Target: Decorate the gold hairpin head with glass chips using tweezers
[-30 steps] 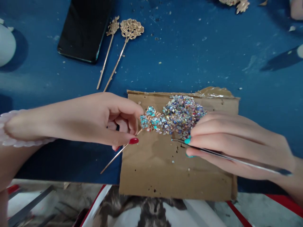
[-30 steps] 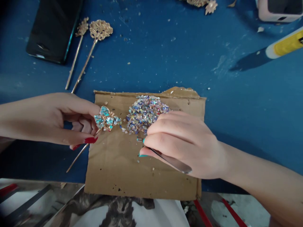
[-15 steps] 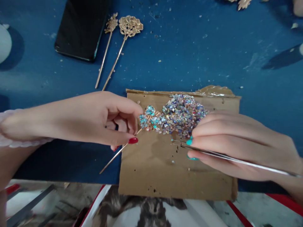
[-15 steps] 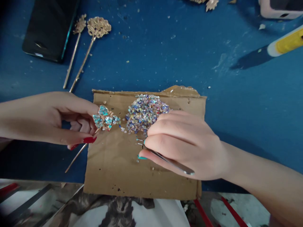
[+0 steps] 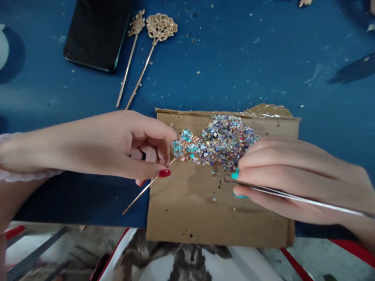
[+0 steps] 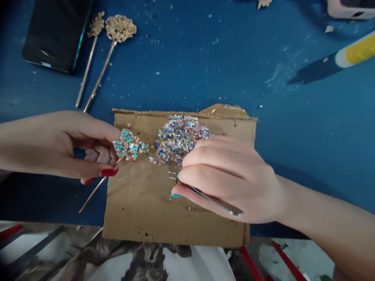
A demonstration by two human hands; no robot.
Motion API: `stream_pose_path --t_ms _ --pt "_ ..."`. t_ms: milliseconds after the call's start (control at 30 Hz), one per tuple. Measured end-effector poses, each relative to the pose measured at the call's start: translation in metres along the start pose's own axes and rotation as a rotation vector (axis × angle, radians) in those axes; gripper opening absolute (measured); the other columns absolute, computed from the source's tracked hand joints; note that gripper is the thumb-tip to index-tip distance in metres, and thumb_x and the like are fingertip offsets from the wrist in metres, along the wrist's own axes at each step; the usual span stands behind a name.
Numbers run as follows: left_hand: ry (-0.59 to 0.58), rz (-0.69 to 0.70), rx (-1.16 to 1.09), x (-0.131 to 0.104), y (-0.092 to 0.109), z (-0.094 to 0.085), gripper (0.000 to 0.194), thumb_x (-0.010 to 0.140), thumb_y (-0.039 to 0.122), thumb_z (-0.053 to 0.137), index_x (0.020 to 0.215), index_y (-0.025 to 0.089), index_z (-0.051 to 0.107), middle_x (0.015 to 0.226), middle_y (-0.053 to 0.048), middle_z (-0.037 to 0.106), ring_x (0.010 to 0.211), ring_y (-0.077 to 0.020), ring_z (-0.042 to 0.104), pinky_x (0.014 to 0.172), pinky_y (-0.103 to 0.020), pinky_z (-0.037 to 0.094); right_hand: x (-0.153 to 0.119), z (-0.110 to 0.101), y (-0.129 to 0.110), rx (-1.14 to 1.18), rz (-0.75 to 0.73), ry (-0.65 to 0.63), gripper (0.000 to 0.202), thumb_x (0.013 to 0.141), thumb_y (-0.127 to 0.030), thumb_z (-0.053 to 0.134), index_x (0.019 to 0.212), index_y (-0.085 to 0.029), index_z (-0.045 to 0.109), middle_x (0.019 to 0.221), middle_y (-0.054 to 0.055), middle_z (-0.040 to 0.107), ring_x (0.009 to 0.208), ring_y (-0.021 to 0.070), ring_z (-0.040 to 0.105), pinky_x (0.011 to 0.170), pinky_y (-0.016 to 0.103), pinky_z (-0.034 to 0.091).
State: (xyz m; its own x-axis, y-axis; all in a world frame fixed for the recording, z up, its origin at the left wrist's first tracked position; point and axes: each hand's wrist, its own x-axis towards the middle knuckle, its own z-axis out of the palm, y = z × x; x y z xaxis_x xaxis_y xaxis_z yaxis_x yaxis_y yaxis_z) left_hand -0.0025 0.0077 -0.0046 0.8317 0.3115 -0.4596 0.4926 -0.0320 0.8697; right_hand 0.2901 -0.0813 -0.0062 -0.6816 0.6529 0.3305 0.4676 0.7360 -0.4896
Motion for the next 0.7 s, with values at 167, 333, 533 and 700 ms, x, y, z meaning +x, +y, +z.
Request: stream_pose_path --t_ms 167,333,533,700 --pt "-0.001 0.004 0.004 -0.0021 -0.0034 -0.0002 0.009 0.091 0.028 0.067 0.096 0.022 0.07 0.07 0.01 0.071 0.054 -0.0034 0.067 0.045 -0.004 0.045 0.0022 0.0006 0.0008 0.014 0.001 -0.019 0.006 0.098 -0.02 0.062 0.092 -0.018 0.06 0.081 0.0 0.07 0.076 0.0126 0.066 0.072 0.03 0.059" --pt "-0.003 -0.002 -0.003 -0.0018 -0.0041 -0.0008 0.009 0.09 0.027 0.066 0.097 0.021 0.07 0.069 0.01 0.071 0.052 -0.0032 0.067 0.045 -0.004 0.045 0.0014 -0.0028 -0.0015 -0.031 0.021 -0.016 0.004 0.097 -0.02 0.063 0.093 -0.02 0.061 0.083 0.0 0.07 0.078 0.0119 0.068 0.076 0.027 0.061" --pt "-0.008 -0.001 -0.005 -0.0018 -0.0028 -0.0004 0.009 0.09 0.026 0.065 0.095 0.021 0.07 0.069 0.01 0.071 0.053 -0.0029 0.067 0.045 -0.004 0.044 0.0031 -0.0021 -0.0034 -0.036 0.026 -0.008 0.005 0.096 -0.017 0.064 0.092 -0.019 0.061 0.083 0.0 0.07 0.077 0.0117 0.068 0.074 0.027 0.06" --pt "0.023 0.025 0.015 -0.0016 -0.0017 0.0002 0.008 0.09 0.028 0.067 0.094 0.022 0.07 0.067 0.01 0.07 0.052 -0.0024 0.065 0.044 -0.003 0.043 0.0017 -0.0018 -0.0052 -0.077 0.035 -0.012 0.005 0.097 -0.017 0.063 0.094 -0.019 0.06 0.084 -0.001 0.07 0.079 0.0106 0.067 0.075 0.027 0.06"
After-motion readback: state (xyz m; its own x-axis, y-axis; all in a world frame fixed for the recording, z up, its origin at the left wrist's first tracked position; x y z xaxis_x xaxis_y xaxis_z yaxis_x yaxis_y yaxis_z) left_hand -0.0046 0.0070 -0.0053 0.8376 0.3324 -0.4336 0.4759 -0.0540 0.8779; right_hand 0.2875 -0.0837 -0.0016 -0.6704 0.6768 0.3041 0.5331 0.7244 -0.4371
